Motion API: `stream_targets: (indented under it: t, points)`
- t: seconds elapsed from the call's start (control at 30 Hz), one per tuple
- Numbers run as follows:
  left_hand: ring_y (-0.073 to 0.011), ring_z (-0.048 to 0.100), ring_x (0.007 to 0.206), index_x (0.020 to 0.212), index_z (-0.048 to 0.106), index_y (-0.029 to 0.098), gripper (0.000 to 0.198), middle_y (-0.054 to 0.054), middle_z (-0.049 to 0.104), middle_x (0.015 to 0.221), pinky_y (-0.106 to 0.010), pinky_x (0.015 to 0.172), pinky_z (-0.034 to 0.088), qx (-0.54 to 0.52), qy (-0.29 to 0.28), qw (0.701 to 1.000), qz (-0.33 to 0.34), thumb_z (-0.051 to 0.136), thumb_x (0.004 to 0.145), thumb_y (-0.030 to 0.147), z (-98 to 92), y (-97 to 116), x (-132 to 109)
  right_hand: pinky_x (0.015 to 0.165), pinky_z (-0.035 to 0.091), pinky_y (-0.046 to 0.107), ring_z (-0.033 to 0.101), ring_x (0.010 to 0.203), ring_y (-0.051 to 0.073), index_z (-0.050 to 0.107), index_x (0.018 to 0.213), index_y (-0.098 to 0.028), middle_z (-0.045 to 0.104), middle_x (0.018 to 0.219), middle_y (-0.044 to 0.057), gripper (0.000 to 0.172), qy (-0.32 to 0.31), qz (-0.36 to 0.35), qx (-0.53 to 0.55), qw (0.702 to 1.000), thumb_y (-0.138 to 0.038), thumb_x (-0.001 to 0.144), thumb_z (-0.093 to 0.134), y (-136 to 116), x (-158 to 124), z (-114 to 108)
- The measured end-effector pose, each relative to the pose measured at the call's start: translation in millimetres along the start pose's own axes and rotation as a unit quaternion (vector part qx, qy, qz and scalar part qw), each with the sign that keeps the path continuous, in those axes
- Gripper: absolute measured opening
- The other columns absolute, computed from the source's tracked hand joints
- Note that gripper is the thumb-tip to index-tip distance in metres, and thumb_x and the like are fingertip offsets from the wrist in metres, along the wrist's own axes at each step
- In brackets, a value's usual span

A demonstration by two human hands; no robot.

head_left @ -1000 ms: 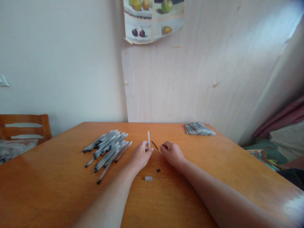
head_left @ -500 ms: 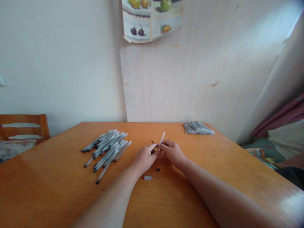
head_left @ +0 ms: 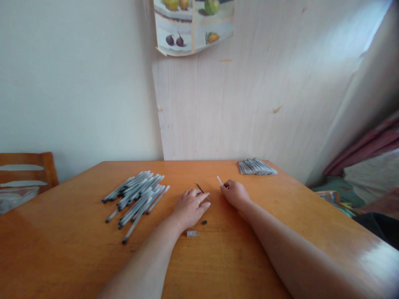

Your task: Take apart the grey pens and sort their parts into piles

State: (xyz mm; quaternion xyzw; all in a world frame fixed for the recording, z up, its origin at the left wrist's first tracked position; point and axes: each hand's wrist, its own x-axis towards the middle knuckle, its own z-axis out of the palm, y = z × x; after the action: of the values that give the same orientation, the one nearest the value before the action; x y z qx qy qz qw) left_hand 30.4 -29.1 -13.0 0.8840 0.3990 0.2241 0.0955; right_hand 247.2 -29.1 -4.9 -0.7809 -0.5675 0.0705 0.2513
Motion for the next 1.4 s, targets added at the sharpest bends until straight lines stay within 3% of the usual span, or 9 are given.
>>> stream_targets:
  t: [0.23, 0.57, 0.97, 1.4]
  points:
    - [-0.0294, 0.041, 0.125, 0.131, 0.055, 0.035, 0.05, -0.009, 0.05, 0.135, -0.045, 0.104, 0.029, 0.019, -0.036, 0.999, -0.013, 0.041, 0.088, 0.057, 0.7, 1.9, 1.1, 0.071, 0.043, 0.029, 0.064, 0.093, 0.023, 0.069, 0.099, -0.021, 0.069, 0.1, 0.012, 0.035, -0.015, -0.018, -0.077, 0.997, -0.045, 0.089, 0.046, -6.6, -5.6, 0.2]
    - [-0.0293, 0.045, 0.123, 0.124, 0.059, 0.031, 0.045, -0.009, 0.052, 0.133, -0.045, 0.102, 0.032, 0.02, -0.025, 0.999, -0.006, 0.044, 0.088, 0.053, 0.9, 1.3, -0.2, 0.073, 0.042, 0.027, 0.063, 0.094, 0.022, 0.07, 0.096, -0.02, 0.069, 0.102, 0.012, 0.043, -0.003, -0.023, -0.05, 0.998, -0.052, 0.091, 0.041, 0.4, 0.5, 2.1]
    - [-0.0219, 0.055, 0.101, 0.095, 0.061, 0.023, 0.014, -0.007, 0.062, 0.103, -0.034, 0.089, 0.039, -0.006, 0.019, 1.0, -0.003, 0.053, 0.085, 0.03, 3.7, -4.6, 2.0, 0.067, 0.036, 0.025, 0.061, 0.086, 0.019, 0.07, 0.087, -0.017, 0.07, 0.092, 0.011, 0.038, 0.031, -0.016, 0.005, 0.999, -0.039, 0.09, 0.039, 12.3, 9.5, 5.1]
    - [-0.0189, 0.055, 0.099, 0.094, 0.06, 0.023, 0.018, -0.004, 0.064, 0.102, -0.032, 0.087, 0.041, 0.01, 0.019, 1.0, -0.002, 0.046, 0.085, 0.015, 6.9, -11.6, 4.9, 0.06, 0.032, 0.024, 0.059, 0.076, 0.017, 0.071, 0.083, -0.017, 0.07, 0.084, 0.009, 0.031, 0.06, 0.002, 0.054, 0.997, -0.034, 0.086, 0.045, 20.3, 17.8, 9.8]
